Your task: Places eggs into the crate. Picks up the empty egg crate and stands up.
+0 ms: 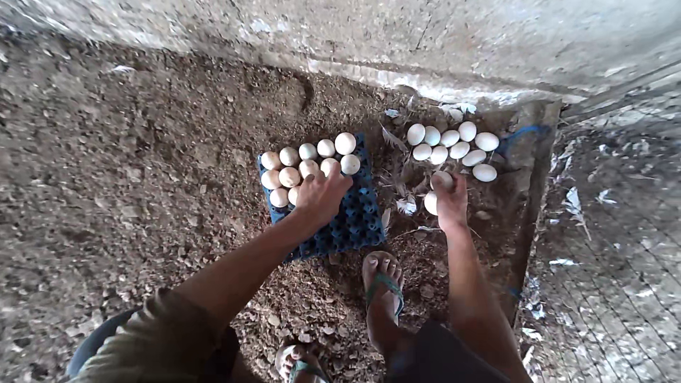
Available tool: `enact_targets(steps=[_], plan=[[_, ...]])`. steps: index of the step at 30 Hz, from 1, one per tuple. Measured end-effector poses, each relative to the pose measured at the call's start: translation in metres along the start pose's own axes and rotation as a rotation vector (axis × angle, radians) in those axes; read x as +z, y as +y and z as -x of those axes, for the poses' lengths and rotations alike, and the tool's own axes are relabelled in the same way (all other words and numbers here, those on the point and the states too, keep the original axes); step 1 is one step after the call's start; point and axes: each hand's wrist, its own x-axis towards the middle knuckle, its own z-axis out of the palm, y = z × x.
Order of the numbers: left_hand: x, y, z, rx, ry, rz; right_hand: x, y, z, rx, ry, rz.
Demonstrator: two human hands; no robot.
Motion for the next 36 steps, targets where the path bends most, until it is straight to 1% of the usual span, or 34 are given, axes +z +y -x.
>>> enact_targets(steps=[2,5,7,8,10,12,14,16,17,18,19,21,22,24,27,30,32,34,36], plan=[[-0.001,0.001,-0.004,-0.021,0.007,-0.002,-0.005,-0.010,0.009,-0.012,-0.080,-0.095],[0.004,-0.008,0.001,-0.073,0.142,0.123,-0.002,-0.035,0.025,-0.064,-0.283,-0.026],[0.002,-0.011,0.010,-0.158,0.206,0.316,0.012,-0.059,0.036,-0.086,-0.456,0.109],[0.001,-0.013,0.015,-0.210,0.224,0.458,0.022,-0.069,0.040,-0.108,-0.526,0.195],[0.005,-0.013,0.024,-0.329,0.248,0.810,0.047,-0.083,0.046,-0.158,-0.594,0.355],[0.010,-0.010,0.030,-0.498,0.176,1.224,0.070,-0.087,0.046,-0.235,-0.622,0.458],[0.010,-0.007,0.039,-0.627,0.029,1.535,0.085,-0.091,0.045,-0.252,-0.618,0.519],[0.007,-0.002,0.047,-0.708,-0.090,1.688,0.088,-0.095,0.044,-0.223,-0.576,0.499],[0.007,0.000,0.050,-0.711,-0.120,1.727,0.087,-0.093,0.045,-0.214,-0.543,0.458],[0.010,0.001,0.053,-0.665,-0.128,1.737,0.086,-0.089,0.046,-0.198,-0.519,0.407],[0.015,0.001,0.055,-0.578,-0.116,1.704,0.086,-0.086,0.048,-0.171,-0.509,0.366],[0.027,-0.004,0.057,-0.383,-0.081,1.492,0.088,-0.083,0.055,-0.124,-0.521,0.344],[0.031,-0.006,0.057,-0.332,-0.064,1.349,0.089,-0.084,0.059,-0.118,-0.531,0.361],[0.035,-0.006,0.056,-0.289,-0.020,1.103,0.090,-0.089,0.065,-0.120,-0.557,0.435],[0.048,-0.001,0.054,-0.253,0.150,0.857,0.086,-0.091,0.071,-0.139,-0.569,0.498],[0.070,0.000,0.050,-0.155,0.362,0.728,0.081,-0.081,0.073,-0.179,-0.551,0.452],[0.083,-0.001,0.047,-0.120,0.449,0.674,0.073,-0.074,0.072,-0.202,-0.555,0.402],[0.094,-0.001,0.041,-0.091,0.520,0.631,0.059,-0.072,0.066,-0.180,-0.558,0.363],[0.106,-0.003,0.037,-0.030,0.609,0.595,0.039,-0.068,0.051,-0.147,-0.479,0.368]])
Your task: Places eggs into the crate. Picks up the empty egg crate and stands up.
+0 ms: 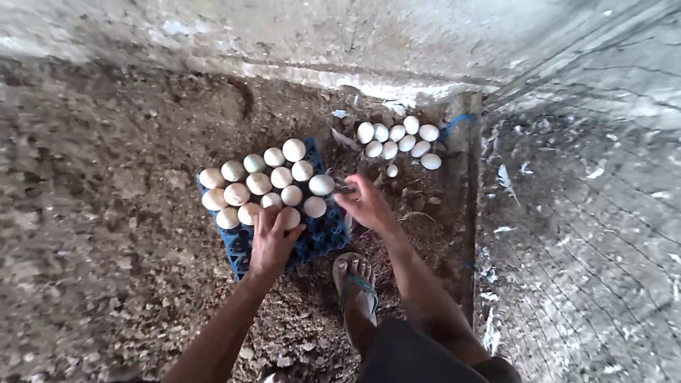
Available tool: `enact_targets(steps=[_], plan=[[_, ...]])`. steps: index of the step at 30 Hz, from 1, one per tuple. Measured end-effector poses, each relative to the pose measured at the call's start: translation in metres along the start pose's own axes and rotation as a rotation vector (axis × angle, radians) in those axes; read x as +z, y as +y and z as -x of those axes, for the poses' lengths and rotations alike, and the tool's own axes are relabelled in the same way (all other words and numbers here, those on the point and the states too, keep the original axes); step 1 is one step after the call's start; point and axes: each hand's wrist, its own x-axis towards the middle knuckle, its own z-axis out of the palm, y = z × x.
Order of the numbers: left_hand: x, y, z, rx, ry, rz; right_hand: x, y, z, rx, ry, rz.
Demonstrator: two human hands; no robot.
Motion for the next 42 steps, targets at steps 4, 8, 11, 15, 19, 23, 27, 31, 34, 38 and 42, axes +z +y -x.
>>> enact_targets(steps=[4,8,11,15,19,23,27,31,34,38,42], plan=[[0.001,-0.002,0.003,0.074,0.001,-0.024,-0.050,0.051,-0.046,0.139,0.297,0.131],[-0.003,-0.002,0.004,0.107,0.013,-0.023,-0.074,0.079,-0.115,0.109,0.310,0.267],[-0.001,-0.002,0.004,0.124,0.011,-0.010,-0.076,0.075,-0.151,0.099,0.203,0.368],[0.002,-0.001,0.007,0.082,0.012,0.027,-0.077,0.061,-0.170,0.116,0.087,0.494],[0.001,0.000,0.007,0.000,0.016,0.081,-0.080,0.063,-0.172,0.131,-0.044,0.694],[-0.007,0.000,0.003,-0.064,-0.052,0.119,-0.074,0.073,-0.157,0.101,-0.170,0.796],[-0.018,0.006,-0.005,-0.184,-0.184,0.125,-0.078,0.089,-0.147,0.119,-0.188,0.783],[-0.022,0.012,-0.009,-0.245,-0.265,0.046,-0.072,0.098,-0.132,0.085,-0.175,0.774],[-0.016,0.014,-0.009,-0.205,-0.219,0.006,-0.068,0.103,-0.124,0.040,-0.171,0.784],[-0.015,0.019,-0.011,-0.231,-0.246,-0.031,-0.071,0.108,-0.117,-0.021,-0.168,0.759],[-0.008,0.033,-0.014,-0.026,-0.065,-0.093,-0.072,0.117,-0.121,-0.044,-0.170,0.642]])
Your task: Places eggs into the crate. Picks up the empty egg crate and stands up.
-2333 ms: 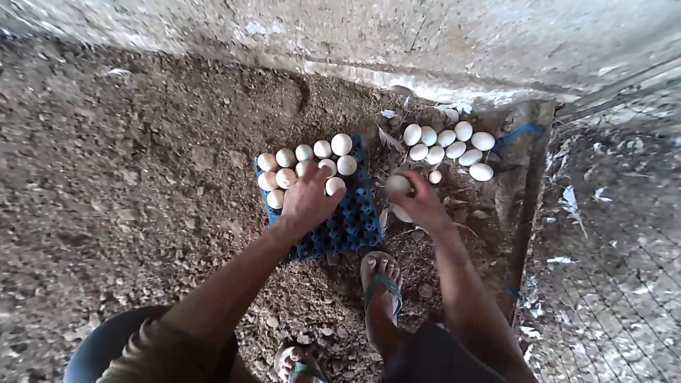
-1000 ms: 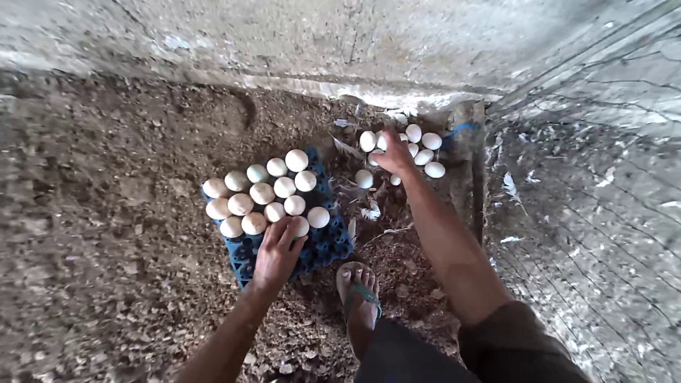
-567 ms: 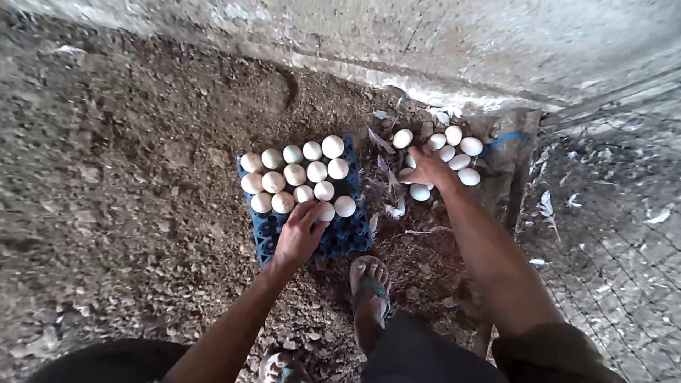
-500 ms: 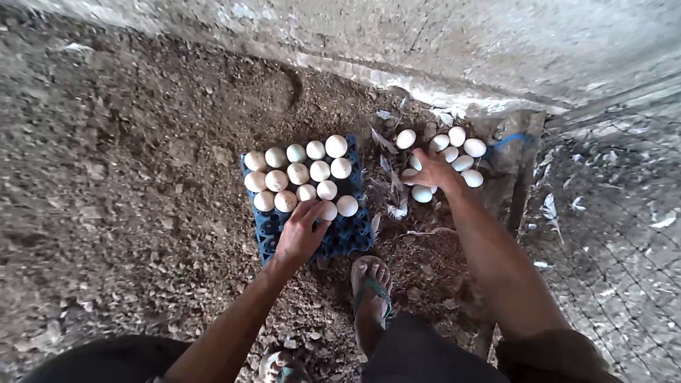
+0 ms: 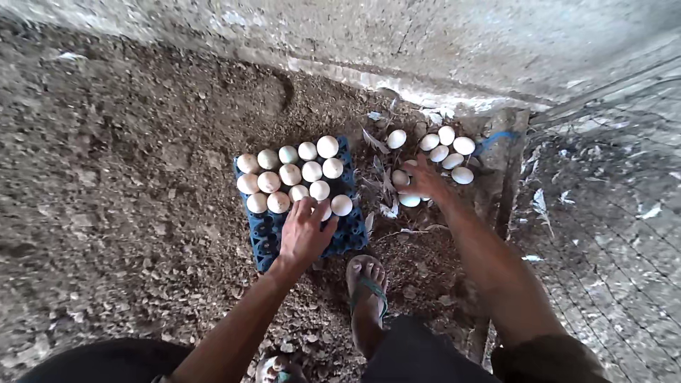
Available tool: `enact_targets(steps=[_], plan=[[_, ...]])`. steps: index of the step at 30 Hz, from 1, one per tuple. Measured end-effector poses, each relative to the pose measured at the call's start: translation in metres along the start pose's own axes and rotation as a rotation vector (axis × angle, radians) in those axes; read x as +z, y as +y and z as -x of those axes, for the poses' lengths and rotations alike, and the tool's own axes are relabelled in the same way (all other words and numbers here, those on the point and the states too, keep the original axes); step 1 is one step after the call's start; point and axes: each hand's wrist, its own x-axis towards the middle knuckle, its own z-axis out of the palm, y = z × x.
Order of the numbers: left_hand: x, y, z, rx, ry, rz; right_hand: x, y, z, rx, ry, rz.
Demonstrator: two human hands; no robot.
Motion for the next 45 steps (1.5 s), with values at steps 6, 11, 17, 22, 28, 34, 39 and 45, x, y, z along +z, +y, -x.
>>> enact_targets(steps=[6,11,17,22,28,34,39,45], plan=[[0.010,0.029,-0.041,0.108,-0.242,-0.128,-0.001,-0.003,0.004,0.095,0.035,-0.250],[0.016,0.044,-0.033,0.153,-0.113,-0.023,-0.004,0.014,0.022,0.187,0.276,-0.691],[0.031,0.070,-0.005,0.118,-0.230,0.216,-0.032,-0.032,0.074,0.061,0.196,-0.834],[0.043,0.063,0.027,0.263,-0.060,0.268,-0.029,-0.120,0.071,-0.208,0.008,-0.437],[0.024,0.037,0.023,0.210,0.186,0.167,-0.023,-0.187,0.050,-0.157,-0.147,-0.292],[0.004,0.011,-0.004,-0.045,0.173,0.064,-0.034,-0.196,0.048,-0.123,-0.195,-0.178],[-0.002,-0.002,-0.035,-0.054,-0.048,-0.095,-0.025,-0.188,0.055,-0.156,-0.133,-0.245],[-0.009,-0.019,-0.041,-0.054,-0.075,-0.025,-0.028,-0.195,0.058,-0.097,-0.149,-0.143]])
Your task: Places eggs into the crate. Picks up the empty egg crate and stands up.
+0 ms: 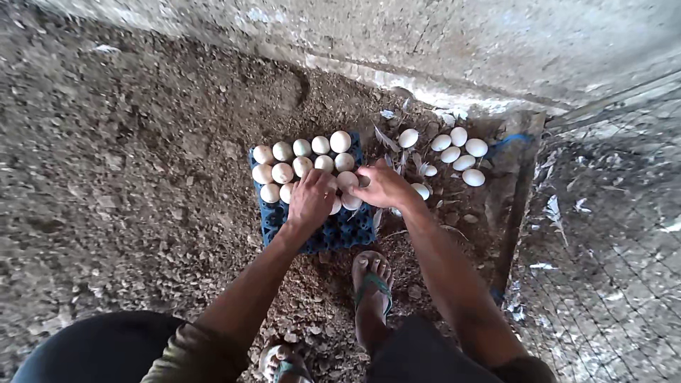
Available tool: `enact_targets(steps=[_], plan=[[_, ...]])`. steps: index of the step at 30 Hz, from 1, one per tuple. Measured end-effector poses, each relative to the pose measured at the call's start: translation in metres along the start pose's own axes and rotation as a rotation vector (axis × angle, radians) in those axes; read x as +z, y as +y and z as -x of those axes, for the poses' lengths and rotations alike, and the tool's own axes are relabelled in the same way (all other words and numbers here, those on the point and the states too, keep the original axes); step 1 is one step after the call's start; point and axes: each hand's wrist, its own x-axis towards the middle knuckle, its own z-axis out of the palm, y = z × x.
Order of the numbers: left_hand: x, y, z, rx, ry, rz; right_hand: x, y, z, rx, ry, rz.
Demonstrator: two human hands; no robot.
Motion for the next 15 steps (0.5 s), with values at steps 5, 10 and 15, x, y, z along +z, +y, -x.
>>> enact_targets(steps=[5,10,15], plan=[[-0.003,0.000,0.002,0.005,0.018,0.084,-0.004,-0.016,-0.003,0.074,0.010,0.085],[0.013,-0.001,-0.002,0.264,0.066,0.126,0.003,-0.013,-0.013,0.127,-0.002,0.090],[0.021,-0.004,-0.002,0.245,0.090,0.118,0.015,-0.002,-0.019,0.126,0.014,0.080]])
